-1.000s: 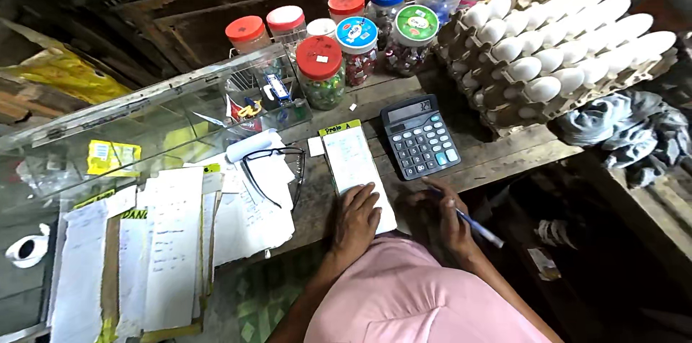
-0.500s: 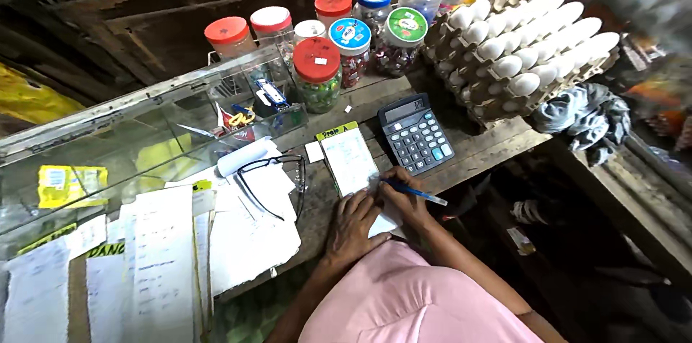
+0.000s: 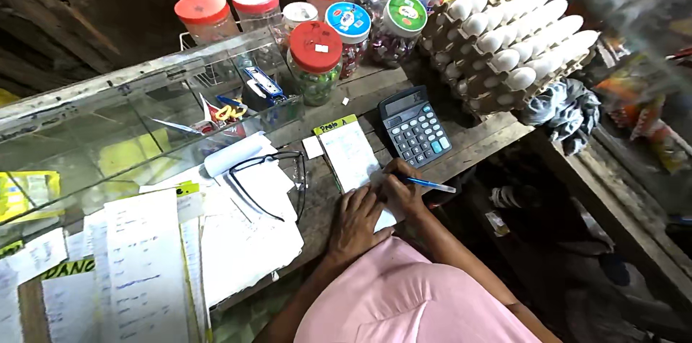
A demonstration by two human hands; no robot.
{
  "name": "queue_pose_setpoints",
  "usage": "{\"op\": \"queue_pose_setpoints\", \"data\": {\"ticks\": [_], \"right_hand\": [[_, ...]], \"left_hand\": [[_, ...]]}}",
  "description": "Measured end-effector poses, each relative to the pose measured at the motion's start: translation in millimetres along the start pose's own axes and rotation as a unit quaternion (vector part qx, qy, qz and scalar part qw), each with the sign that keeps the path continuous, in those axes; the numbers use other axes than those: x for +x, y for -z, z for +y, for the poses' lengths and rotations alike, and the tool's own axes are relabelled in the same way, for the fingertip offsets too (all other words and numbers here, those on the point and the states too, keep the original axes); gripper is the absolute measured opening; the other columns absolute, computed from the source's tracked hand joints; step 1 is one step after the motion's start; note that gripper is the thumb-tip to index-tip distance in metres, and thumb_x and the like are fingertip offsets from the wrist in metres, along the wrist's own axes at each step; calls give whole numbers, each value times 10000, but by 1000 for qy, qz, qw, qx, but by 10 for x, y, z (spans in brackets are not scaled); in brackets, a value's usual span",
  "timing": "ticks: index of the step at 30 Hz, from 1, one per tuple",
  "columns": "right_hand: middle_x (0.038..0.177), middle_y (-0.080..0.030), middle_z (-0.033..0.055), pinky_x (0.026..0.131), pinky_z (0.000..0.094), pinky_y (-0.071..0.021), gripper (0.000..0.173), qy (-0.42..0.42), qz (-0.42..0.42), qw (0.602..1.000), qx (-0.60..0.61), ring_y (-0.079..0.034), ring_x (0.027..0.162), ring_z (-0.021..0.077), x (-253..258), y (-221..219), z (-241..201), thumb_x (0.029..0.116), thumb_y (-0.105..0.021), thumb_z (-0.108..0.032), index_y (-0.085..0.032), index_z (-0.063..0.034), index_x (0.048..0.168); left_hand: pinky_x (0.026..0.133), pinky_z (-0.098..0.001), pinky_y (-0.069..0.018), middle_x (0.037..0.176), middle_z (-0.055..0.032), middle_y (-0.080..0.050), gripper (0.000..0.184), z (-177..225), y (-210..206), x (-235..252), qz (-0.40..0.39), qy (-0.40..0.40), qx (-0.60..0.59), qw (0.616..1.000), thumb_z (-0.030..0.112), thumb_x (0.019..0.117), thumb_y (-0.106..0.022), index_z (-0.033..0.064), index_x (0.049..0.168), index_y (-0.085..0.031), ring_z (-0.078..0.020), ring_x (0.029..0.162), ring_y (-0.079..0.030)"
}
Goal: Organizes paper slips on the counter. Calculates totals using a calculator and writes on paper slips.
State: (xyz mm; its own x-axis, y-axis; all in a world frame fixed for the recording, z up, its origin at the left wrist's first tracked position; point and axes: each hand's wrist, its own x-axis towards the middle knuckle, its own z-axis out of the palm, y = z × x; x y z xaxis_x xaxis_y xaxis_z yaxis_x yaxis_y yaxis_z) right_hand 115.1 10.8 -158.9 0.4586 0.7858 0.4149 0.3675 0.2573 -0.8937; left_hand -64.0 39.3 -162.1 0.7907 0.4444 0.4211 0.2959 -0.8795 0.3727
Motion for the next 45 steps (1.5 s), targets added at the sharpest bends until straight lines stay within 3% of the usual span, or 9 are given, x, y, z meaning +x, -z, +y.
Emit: {"op": "queue_pose_setpoints", "data": {"ticks": [7, 16, 24, 30, 36, 45], "right_hand": [[733, -633, -33, 625, 173, -503, 82, -10, -11, 1000, -4, -587, 669, -5, 12, 4, -24, 835, -583, -34, -652, -36, 791], [718, -650, 29, 630, 185, -505, 121, 3, -35, 994, -102, -602, 665, 22, 23, -9, -58, 838, -582, -62, -669, 5, 788], [711, -655, 47, 633, 205, -512, 134, 3, -36, 993, -114, -609, 659, 41, 28, 8, -39, 836, -589, -65, -678, 19, 782], [724, -629, -37, 637, 191, -508, 96, -23, -22, 999, -5, -589, 672, 4, 35, 18, -18, 836, -578, -46, -653, -46, 777], [703, -630, 9, 614, 183, -496, 101, -12, -14, 997, -78, -587, 646, 16, 47, -2, -38, 831, -584, -42, -660, -5, 775], [683, -614, -20, 600, 171, -470, 112, -18, -2, 997, -74, -563, 631, -4, 56, -4, -44, 825, -565, -44, -647, -25, 751]], "left_hand": [[1113, -483, -389, 1333, -53, -683, 523, 6, -13, 11, 7, -1, 5, 1000, 597, 902, -620, 172, 1180, -747, -277, 1330, -564], [1117, -502, -393, 1276, -62, -708, 507, 4, -6, 12, -9, 6, 0, 1000, 600, 900, -620, 168, 1122, -765, -289, 1320, -574], [1119, -518, -394, 1285, -83, -705, 507, 13, -9, 9, -2, 6, -11, 1000, 583, 899, -636, 149, 1126, -764, -301, 1326, -572], [1120, -506, -389, 1326, -72, -687, 513, 12, 9, 16, -2, 4, -8, 1000, 582, 901, -634, 154, 1155, -757, -291, 1333, -566], [1114, -505, -390, 1324, -78, -687, 519, 4, -13, 14, 2, 1, -6, 1000, 588, 902, -624, 152, 1151, -756, -286, 1332, -568], [1112, -484, -387, 1334, -61, -684, 529, -1, -11, 14, 7, -7, 2, 1000, 596, 907, -608, 161, 1174, -751, -269, 1340, -559]]}}
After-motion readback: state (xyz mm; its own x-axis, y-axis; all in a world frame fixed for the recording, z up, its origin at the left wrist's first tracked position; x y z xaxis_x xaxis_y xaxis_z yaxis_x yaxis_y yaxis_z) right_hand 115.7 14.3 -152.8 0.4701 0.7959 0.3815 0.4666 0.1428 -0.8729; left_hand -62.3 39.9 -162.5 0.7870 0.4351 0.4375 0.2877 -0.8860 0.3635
